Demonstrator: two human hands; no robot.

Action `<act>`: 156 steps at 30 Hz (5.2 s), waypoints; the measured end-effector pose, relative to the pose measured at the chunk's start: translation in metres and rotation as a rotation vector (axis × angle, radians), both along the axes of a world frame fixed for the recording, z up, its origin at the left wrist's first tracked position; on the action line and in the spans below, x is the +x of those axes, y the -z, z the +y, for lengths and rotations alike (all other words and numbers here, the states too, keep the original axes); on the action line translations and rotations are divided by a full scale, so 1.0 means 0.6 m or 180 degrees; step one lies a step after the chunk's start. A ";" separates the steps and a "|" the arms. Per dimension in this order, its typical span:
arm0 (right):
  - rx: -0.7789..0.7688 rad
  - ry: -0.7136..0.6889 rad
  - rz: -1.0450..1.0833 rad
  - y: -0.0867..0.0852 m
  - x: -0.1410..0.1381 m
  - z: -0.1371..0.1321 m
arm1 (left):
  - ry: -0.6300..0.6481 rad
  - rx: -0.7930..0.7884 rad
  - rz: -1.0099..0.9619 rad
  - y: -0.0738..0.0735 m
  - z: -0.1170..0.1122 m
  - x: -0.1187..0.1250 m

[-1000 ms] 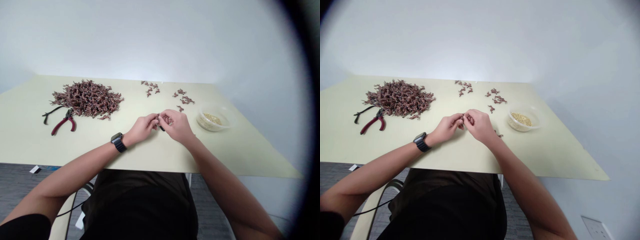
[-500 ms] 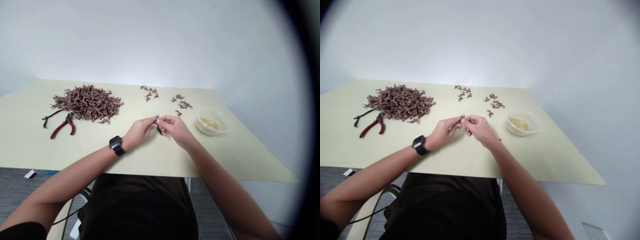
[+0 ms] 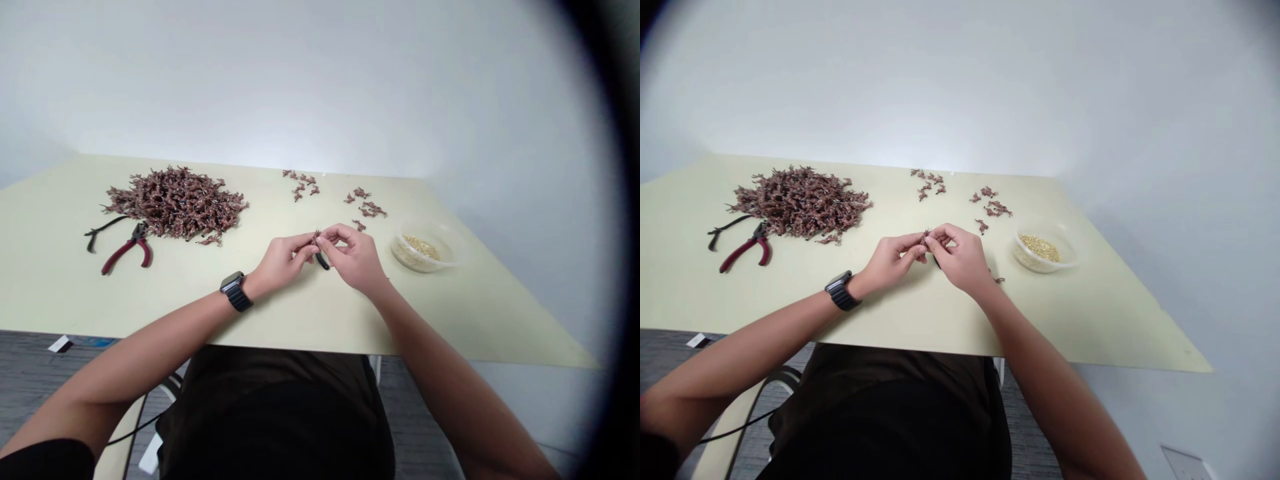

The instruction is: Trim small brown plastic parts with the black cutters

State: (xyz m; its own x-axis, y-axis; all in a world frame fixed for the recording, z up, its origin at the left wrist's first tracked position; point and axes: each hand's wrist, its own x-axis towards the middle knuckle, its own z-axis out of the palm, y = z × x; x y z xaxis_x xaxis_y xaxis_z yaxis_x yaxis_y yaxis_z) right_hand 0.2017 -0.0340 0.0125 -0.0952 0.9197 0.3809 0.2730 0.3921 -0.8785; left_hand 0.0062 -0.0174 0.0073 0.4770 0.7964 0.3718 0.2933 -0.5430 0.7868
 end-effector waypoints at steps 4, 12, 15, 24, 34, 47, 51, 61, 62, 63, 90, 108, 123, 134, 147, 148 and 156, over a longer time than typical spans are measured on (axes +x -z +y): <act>-0.0221 -0.0069 0.0073 -0.002 0.003 0.002 | -0.0041 0.0050 -0.0018 0.001 -0.001 0.002; -0.0212 -0.0050 0.0027 -0.002 0.007 0.000 | -0.0023 0.0009 -0.0101 0.005 0.003 -0.001; -0.0105 -0.0050 -0.0072 -0.006 0.007 -0.005 | 0.0091 -0.0036 -0.0164 0.005 0.003 -0.003; -0.0710 -0.0315 0.0305 -0.013 0.007 -0.006 | -0.0098 0.1006 -0.0029 0.027 0.017 -0.011; -0.0441 -0.0279 0.0278 -0.017 0.012 -0.002 | 0.0431 -0.0504 -0.0538 0.008 0.010 -0.008; 0.0675 0.0000 -0.0895 -0.015 0.011 -0.013 | 0.0428 -0.0553 -0.0545 0.002 0.002 -0.002; -0.0581 -0.0309 0.0188 -0.012 0.003 -0.009 | -0.0061 0.0423 -0.0153 0.015 0.005 -0.007; -0.0700 -0.0616 0.0437 -0.019 0.017 -0.003 | 0.0193 -0.0192 -0.0346 0.006 0.005 -0.007; -0.0592 -0.0552 0.0333 -0.018 0.017 -0.003 | 0.0266 -0.0312 -0.0390 0.005 0.005 -0.007; -0.0500 -0.0485 0.0232 -0.017 0.017 -0.003 | 0.0339 -0.0431 -0.0452 0.003 0.006 -0.007; -0.1522 -0.0880 0.0899 -0.015 0.020 0.001 | -0.0120 0.0994 0.0012 0.017 0.007 -0.011; -0.0784 -0.0367 0.0442 -0.020 0.007 -0.010 | 0.0042 0.0043 -0.0327 0.009 0.001 -0.003; -0.0659 -0.0549 0.0499 -0.018 0.014 -0.002 | -0.0074 0.0271 -0.0105 0.000 0.002 -0.008; -0.0659 -0.0348 0.0299 -0.013 0.006 -0.008 | -0.0026 0.0371 -0.0085 0.011 0.007 -0.008; -0.0143 0.0442 -0.3174 0.023 0.012 0.006 | -0.0606 -0.0842 -0.0630 0.002 0.045 -0.025; -0.0133 0.0375 -0.3355 0.026 0.014 0.007 | -0.0574 -0.1066 -0.0798 0.005 0.051 -0.026; -0.0141 0.0973 -0.1985 -0.010 0.064 0.023 | -0.0192 -0.1054 -0.1135 0.021 0.064 -0.028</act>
State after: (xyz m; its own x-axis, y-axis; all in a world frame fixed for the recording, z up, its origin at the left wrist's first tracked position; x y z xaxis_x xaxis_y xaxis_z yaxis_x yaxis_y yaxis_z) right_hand 0.2399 -0.0201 0.0188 -0.0183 0.9535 0.3007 0.8243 0.1846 -0.5352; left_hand -0.0105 0.0208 -0.0052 0.3153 0.9217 0.2258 -0.0027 -0.2370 0.9715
